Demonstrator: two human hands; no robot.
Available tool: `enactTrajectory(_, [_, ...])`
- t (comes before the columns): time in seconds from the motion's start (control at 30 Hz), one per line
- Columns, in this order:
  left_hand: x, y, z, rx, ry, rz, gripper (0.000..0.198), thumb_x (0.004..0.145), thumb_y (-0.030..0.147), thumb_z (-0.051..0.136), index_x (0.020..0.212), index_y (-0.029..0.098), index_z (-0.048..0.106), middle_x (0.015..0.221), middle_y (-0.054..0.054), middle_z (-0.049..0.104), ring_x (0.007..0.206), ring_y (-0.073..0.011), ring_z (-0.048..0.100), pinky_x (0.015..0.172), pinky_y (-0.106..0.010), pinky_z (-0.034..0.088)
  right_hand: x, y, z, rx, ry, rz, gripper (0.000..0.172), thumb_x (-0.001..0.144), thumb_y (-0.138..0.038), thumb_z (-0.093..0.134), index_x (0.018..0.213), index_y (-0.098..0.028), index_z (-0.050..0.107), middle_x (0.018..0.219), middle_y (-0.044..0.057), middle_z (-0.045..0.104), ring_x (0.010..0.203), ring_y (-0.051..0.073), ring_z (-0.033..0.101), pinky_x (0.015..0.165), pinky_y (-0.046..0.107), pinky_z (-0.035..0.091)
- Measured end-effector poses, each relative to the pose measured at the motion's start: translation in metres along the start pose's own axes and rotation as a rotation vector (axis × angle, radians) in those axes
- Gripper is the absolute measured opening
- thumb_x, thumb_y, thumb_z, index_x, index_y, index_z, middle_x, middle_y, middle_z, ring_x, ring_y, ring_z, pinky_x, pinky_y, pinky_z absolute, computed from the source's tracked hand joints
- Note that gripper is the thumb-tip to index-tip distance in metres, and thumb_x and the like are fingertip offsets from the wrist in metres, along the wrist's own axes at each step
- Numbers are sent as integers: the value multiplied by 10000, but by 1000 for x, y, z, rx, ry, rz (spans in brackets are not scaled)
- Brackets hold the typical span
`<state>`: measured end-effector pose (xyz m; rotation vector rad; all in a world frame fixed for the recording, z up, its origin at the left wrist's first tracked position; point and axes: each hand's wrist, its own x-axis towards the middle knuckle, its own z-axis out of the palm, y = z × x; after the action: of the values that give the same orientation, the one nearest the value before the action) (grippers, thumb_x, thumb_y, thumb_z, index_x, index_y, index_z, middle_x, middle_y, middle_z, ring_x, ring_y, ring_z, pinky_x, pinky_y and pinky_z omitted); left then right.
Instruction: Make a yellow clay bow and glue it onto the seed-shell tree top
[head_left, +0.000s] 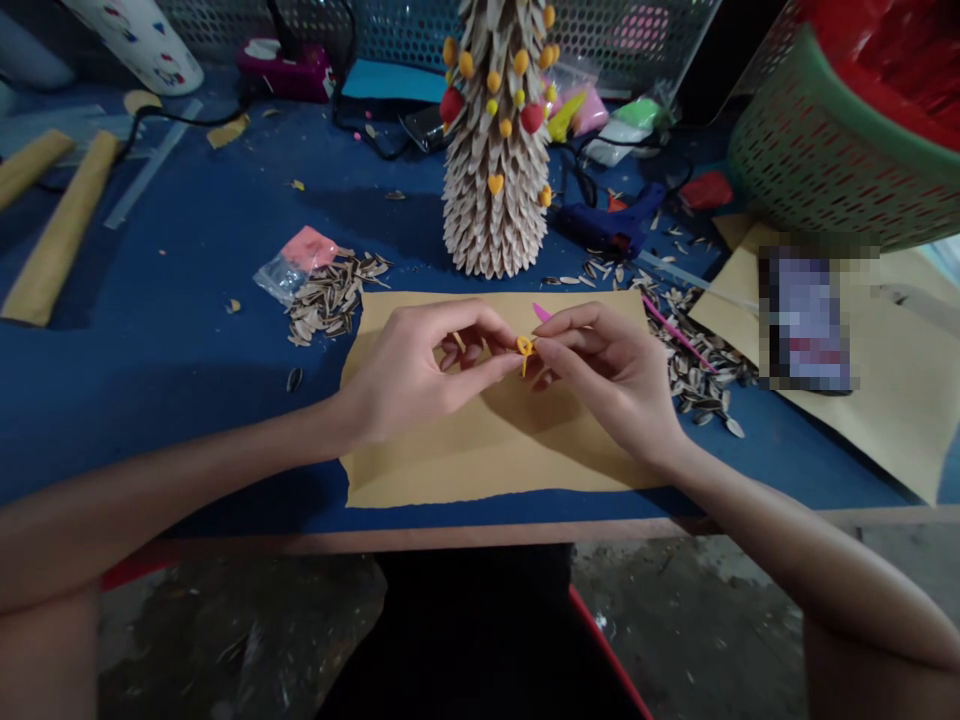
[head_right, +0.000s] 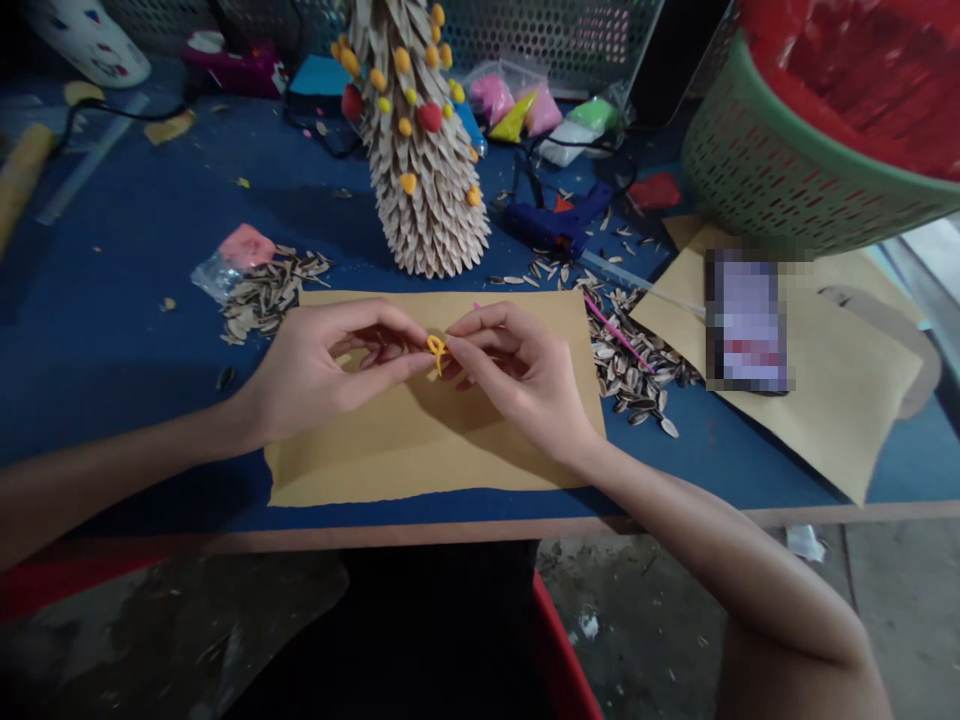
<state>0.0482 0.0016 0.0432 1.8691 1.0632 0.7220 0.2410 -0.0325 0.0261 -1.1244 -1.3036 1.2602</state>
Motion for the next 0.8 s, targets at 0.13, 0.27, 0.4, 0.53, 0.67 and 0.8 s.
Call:
enactTrajectory(0.13, [-1, 0, 0, 20, 28, 43, 90, 867, 291, 688, 916, 217, 701, 795, -8, 689, 657, -122, 579, 607, -241, 456, 0, 1, 0, 2, 27, -13, 149, 879, -303, 737, 923, -192, 647, 764, 6, 750, 668, 125, 723, 644, 249, 626])
enactTrajectory(0.27, [-3, 1, 0, 131, 82, 148, 133, 887, 314, 676, 998, 250, 709, 827, -17, 664, 667, -140, 563, 630, -282, 462, 0, 0, 1, 18, 24, -9, 162, 866, -311, 750, 908, -197, 642, 750, 3, 749, 674, 132, 727, 647, 255, 634])
enactTrajectory(0.4, [-4, -1, 1, 200, 94, 191, 119, 906, 316, 662, 997, 277, 727, 848, -15, 681, 679, -144, 580, 673, -292, 478, -1, 0, 2, 26, 22, 8, 180, 851, -325, 762, 902, -199, 644, 741, -2, 742, 669, 130, 722, 647, 257, 640])
enactTrajectory(0.53, [-6, -3, 2, 199, 105, 233, 118, 919, 305, 658, 1002, 280, 738, 926, -20, 708, 696, -136, 604, 687, -285, 486, -1, -1, 2, 28, 12, 7, 204, 845, -346, 769, 903, -197, 643, 751, 5, 745, 684, 137, 726, 643, 262, 643])
enactTrajectory(0.67, [-7, -5, 2, 177, 109, 257, 106, 927, 279, 659, 998, 273, 738, 940, -18, 718, 729, -134, 617, 703, -280, 491, -1, -1, 1, 31, -2, 11, 193, 864, -356, 746, 907, -198, 643, 756, 10, 746, 712, 153, 741, 631, 262, 638])
enactTrajectory(0.8, [-6, -4, 3, 105, 123, 211, 56, 904, 259, 688, 935, 234, 727, 858, -11, 703, 685, -121, 595, 659, -269, 489, -1, -1, 1, 45, -5, 7, 154, 890, -333, 716, 916, -196, 650, 761, 7, 747, 698, 140, 737, 631, 248, 630])
